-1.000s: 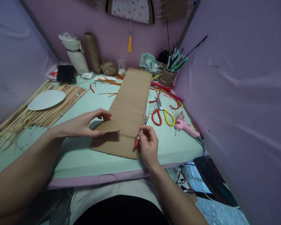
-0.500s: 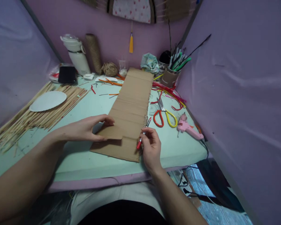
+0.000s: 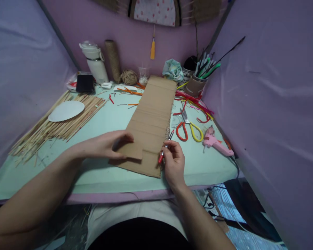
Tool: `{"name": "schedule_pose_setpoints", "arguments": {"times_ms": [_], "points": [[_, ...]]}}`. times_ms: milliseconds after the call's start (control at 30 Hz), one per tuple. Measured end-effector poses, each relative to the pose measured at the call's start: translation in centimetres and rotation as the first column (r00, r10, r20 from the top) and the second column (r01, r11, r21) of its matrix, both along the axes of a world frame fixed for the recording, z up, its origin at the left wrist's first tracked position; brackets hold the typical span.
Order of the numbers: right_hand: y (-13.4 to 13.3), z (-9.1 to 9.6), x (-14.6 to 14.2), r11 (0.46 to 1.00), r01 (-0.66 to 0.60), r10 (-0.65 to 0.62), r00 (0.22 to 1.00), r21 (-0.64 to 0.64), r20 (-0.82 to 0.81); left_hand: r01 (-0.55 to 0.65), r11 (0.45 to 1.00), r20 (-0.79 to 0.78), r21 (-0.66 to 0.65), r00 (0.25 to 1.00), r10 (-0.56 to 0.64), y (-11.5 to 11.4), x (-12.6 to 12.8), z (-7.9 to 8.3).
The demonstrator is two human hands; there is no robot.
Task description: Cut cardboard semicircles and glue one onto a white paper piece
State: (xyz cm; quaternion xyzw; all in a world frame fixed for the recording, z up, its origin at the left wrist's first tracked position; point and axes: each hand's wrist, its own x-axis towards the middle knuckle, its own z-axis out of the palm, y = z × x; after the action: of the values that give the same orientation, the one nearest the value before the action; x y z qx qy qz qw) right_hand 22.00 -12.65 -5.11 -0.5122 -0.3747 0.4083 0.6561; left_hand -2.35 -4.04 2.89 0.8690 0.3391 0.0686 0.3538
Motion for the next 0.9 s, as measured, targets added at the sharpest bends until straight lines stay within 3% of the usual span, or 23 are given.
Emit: {"name": "schedule_pose_setpoints", "arguments": {"times_ms": [167,333,600,733,900], "points": [[-0.1,0.1,-0.1,1.000,-0.026,0.026,0.999,-0.014,0.028,0.064,0.996,-0.043,0.055,0.997,-0.062,-1.4,-0.2,-1.4],[-0.1,0.2,-0.3,1.000,-0.004,0.005,0.999,-0.018,0.051,0.098,0.994,-0.024,0.047,0.995,-0.097,-1.6,-0.3,-1.5],[0.0,1.4,-0.4,0.996,0.005,0.011,0.981,0.085,-0.193,0.088,0.996,-0.021,0.010,0.996,-0.087,-1.5,-0.3,-1.3],[-0.7,1.5,-1.0,0.988,0.055,-0.046,0.997,0.145,-0.065,0.084,0.996,-0.033,0.004,0.996,-0.084,-1.4,-0.3,-1.3],[-2.2,1.7,-2.2,0.979,-0.134,0.109,0.981,0.155,0.158,0.106,0.994,-0.019,0.036,0.994,-0.106,-1.4,-0.3,-1.5]]}}
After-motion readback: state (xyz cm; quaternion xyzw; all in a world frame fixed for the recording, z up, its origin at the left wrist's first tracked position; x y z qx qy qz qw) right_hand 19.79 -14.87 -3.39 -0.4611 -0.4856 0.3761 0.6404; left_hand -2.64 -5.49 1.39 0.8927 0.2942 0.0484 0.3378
